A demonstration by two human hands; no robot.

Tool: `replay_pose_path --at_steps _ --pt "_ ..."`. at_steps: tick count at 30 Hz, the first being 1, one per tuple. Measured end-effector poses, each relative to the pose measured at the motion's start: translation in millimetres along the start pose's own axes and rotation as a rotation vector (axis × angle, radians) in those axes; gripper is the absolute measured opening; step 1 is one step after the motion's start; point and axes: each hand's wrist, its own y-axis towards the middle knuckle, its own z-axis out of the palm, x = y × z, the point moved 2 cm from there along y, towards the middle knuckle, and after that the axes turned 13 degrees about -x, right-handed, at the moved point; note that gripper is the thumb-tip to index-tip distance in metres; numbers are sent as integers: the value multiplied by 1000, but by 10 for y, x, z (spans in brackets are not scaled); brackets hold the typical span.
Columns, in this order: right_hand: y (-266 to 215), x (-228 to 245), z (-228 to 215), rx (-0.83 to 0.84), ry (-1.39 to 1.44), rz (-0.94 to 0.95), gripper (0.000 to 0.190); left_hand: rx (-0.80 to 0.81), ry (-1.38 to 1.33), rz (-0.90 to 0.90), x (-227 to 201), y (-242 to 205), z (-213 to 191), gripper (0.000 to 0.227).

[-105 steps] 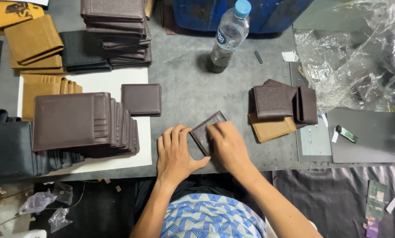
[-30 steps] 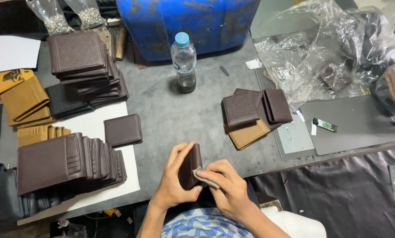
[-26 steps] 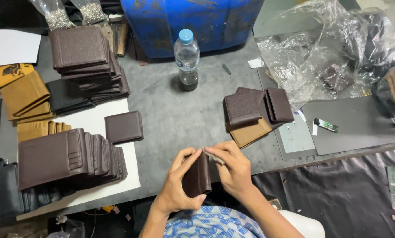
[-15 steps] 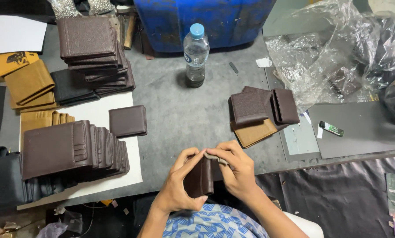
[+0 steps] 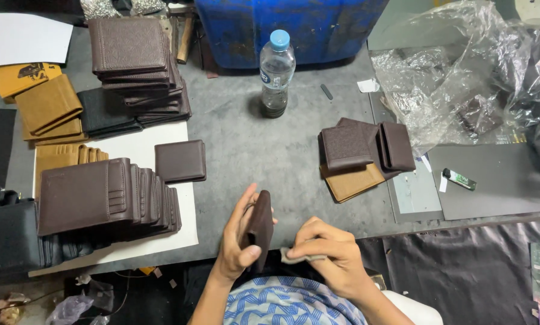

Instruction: Inspecting and folding leather wallets at a workshop table

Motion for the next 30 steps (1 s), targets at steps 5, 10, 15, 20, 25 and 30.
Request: replay_pose_path --at_steps 5,10,15,20,25,30 --pt "13 -294 9 -311 -326 198 31 -39 -623 -250 126 -21 47 102" --pt "45 -539 211 -380 -466 83 32 -278 -614 -474 163 15 160 79" --pt "-190 -553 425 55 -472 -288 34 -388 -545 -567 95 52 206 77" --pt "-64 -777 144 -30 -651 -330 34 -421 -501 -626 260 -4 192 73" --pt "-241 -573 183 83 -603 -313 37 -407 -552 -598 174 28 146 74" --pt "-193 -831 -16 -42 -582 -342 32 -294 -541 -575 130 33 231 71"
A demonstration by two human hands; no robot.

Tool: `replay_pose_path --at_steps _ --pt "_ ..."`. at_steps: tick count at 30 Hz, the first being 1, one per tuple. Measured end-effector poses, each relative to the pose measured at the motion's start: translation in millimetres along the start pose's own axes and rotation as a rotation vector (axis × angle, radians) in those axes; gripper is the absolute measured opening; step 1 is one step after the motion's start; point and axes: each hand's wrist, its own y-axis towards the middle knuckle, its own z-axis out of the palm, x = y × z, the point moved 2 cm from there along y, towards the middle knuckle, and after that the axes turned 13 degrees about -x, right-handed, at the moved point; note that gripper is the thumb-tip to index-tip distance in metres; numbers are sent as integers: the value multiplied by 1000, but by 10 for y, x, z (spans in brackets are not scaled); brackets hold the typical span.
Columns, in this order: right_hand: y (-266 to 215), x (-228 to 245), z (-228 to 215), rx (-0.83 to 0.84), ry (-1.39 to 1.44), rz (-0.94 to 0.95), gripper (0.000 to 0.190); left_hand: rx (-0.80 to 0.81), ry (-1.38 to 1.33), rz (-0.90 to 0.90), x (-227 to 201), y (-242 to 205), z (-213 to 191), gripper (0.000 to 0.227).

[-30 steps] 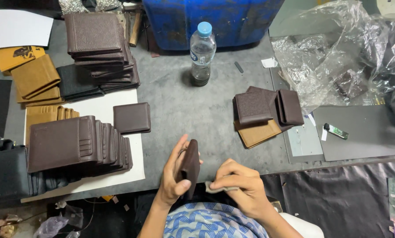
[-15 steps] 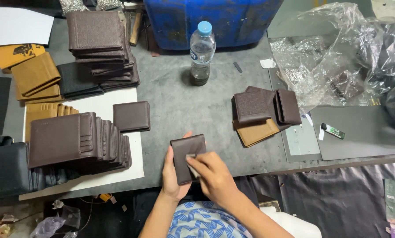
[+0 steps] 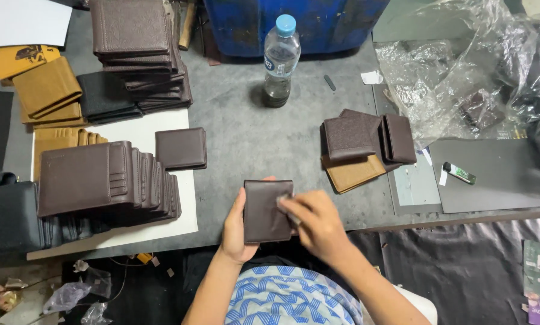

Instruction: Inspecting and folding leather wallets at a workshop table

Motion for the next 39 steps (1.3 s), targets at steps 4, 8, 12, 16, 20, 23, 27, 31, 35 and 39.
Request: replay_pose_path --at_steps 4,8,12,16,20,23,27,31,35,39 --pt "202 -50 -54 -34 -73 39 39 1 6 -38 56 -14 -3 73" --pt "70 432 -64 101 20 -12 32 11 -36 25 -28 106 -111 71" --pt "-281 481 67 109 56 35 26 32 -280 73 -83 48 -26 61" --pt "-140 513 -27 -131 -1 163 27 -113 -251 202 -95 -12 100 65" --pt "-59 445 11 -291 -60 453 29 -192 -232 350 -103 40 61 67" --pt "-135 438 158 -236 -62 550 34 -169 -218 398 48 28 45 67" --pt "-111 867 305 -73 106 200 34 -88 -256 468 126 73 79 65" --pt "-148 582 335 -109 73 157 33 -68 -264 477 111 37 48 70" --pt "-169 589 353 -144 -26 244 38 -67 -307 522 124 50 6 67" --pt "-154 724 356 -57 85 64 27 -43 -281 581 73 32 -19 67"
